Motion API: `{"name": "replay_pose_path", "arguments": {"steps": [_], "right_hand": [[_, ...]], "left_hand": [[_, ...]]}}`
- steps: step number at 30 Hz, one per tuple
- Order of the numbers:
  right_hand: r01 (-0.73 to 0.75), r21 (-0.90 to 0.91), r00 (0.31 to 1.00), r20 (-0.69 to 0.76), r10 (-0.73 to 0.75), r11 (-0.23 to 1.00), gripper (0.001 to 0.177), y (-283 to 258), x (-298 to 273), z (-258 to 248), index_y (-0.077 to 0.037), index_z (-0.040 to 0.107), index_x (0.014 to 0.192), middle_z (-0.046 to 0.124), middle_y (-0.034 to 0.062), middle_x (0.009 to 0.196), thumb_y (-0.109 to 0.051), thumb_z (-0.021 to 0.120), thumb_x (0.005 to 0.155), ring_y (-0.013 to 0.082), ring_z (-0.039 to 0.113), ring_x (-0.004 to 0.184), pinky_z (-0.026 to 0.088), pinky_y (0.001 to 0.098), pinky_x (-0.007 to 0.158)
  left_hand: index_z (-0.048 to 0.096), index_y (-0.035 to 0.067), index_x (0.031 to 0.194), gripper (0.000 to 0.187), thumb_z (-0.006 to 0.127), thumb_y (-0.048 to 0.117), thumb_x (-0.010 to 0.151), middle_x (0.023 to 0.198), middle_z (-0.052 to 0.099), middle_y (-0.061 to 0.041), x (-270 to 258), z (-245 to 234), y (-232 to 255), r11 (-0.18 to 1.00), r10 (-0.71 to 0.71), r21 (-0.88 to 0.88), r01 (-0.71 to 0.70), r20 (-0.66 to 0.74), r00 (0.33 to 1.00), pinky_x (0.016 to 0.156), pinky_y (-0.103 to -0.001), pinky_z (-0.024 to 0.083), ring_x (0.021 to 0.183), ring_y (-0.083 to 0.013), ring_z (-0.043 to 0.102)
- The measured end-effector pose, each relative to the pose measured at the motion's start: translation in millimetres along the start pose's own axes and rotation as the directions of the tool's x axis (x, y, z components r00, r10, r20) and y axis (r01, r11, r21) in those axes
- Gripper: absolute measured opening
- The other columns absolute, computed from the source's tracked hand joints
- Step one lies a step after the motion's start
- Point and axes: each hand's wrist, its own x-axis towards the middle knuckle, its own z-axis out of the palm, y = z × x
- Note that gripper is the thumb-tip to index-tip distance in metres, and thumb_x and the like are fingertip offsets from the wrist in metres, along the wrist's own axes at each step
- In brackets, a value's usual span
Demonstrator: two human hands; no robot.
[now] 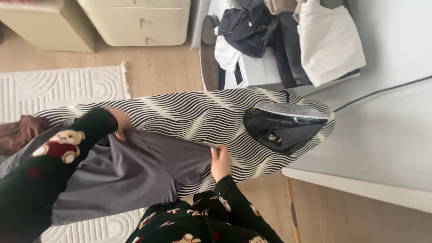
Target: Ironing a gray t-shirt on an ironing board.
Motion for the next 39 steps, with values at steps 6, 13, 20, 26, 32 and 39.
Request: {"name": "replay_pose_path", "arguments": {"steps": [6, 13, 20, 26, 32, 39], "right_hand": [[0.162, -0.223, 0.986, 0.014, -0.163, 0.961, 0.035, -46, 37, 4, 0.0, 0.061, 0.105, 0.07, 0.0162, 0.082, -0.034, 0.069, 0.1, 0.0341, 0.067, 0.074, 0.052, 0.0447, 0.065], [-0.09, -0.296, 0.916, 0.351, 0.196, 0.951, 0.043, -78, -13, -16, -0.003, 0.064, 0.089, 0.067, 0.0063, 0.062, -0.046, 0.071, 0.096, 0.0178, 0.066, 0.053, 0.052, 0.0337, 0.054], [0.104, -0.185, 0.909, 0.415, -0.018, 0.977, 0.038, -21, -48, -9, 0.001, 0.062, 0.08, 0.063, 0.0107, 0.064, -0.032, 0.08, 0.087, 0.0257, 0.059, 0.054, 0.049, 0.0391, 0.056], [-0.252, -0.033, 0.823, 0.518, 0.232, 0.967, 0.018, -48, -46, -44, -0.003, 0.052, 0.1, 0.061, 0.0064, 0.069, -0.02, 0.059, 0.102, 0.0147, 0.066, 0.052, 0.047, 0.0355, 0.044], [-0.461, 0.139, 0.784, 0.526, 0.329, 0.877, 0.014, -5, -40, -65, -0.005, 0.05, 0.104, 0.061, 0.0077, 0.066, -0.011, 0.062, 0.099, 0.016, 0.048, 0.036, 0.037, 0.0355, 0.035], [-0.161, -0.114, 0.81, 0.553, 0.197, 0.98, 0.023, -12, -28, -99, -0.004, 0.053, 0.104, 0.064, 0.0104, 0.059, -0.017, 0.071, 0.097, 0.0166, 0.05, 0.038, 0.038, 0.0343, 0.039]], "left_hand": [[0.079, 0.02, 0.117, 0.034, 0.075, 0.037, 0.088, 0.121, 0.075, -0.004, 35, -20, -15, 0.802, -0.558, 0.064, 0.594, -0.275, 0.783, 0.113, -0.052, 0.035, 0.124, -0.0246, 0.065], [0.064, 0.018, 0.124, 0.035, 0.063, 0.028, 0.091, 0.126, 0.065, -0.003, 23, 4, 151, 0.871, -0.395, -0.186, 0.454, -0.814, 0.426, 0.1, -0.052, 0.044, 0.12, -0.0254, 0.06], [0.068, 0.015, 0.106, 0.037, 0.073, 0.043, 0.083, 0.108, 0.062, -0.003, 44, -45, 206, 0.951, -0.239, -0.307, -0.047, -0.819, 0.522, 0.094, -0.046, 0.041, 0.114, -0.0248, 0.054], [0.062, 0.014, 0.105, 0.021, 0.067, 0.032, 0.093, 0.102, 0.065, -0.003, 119, -34, 207, 0.928, -0.036, -0.238, -0.287, -0.823, 0.567, 0.083, -0.046, 0.048, 0.102, -0.0285, 0.062], [0.054, 0.007, 0.098, 0.025, 0.063, 0.031, 0.099, 0.093, 0.063, -0.008, 124, -40, 233, 0.925, 0.037, -0.123, -0.359, -0.913, 0.407, 0.066, -0.045, 0.054, 0.084, -0.0309, 0.067], [0.056, 0.01, 0.093, 0.035, 0.064, 0.043, 0.095, 0.086, 0.059, -0.004, 123, -52, 248, 0.981, 0.095, 0.035, -0.19, -0.943, 0.319, 0.067, -0.041, 0.051, 0.084, -0.0242, 0.066]]}}
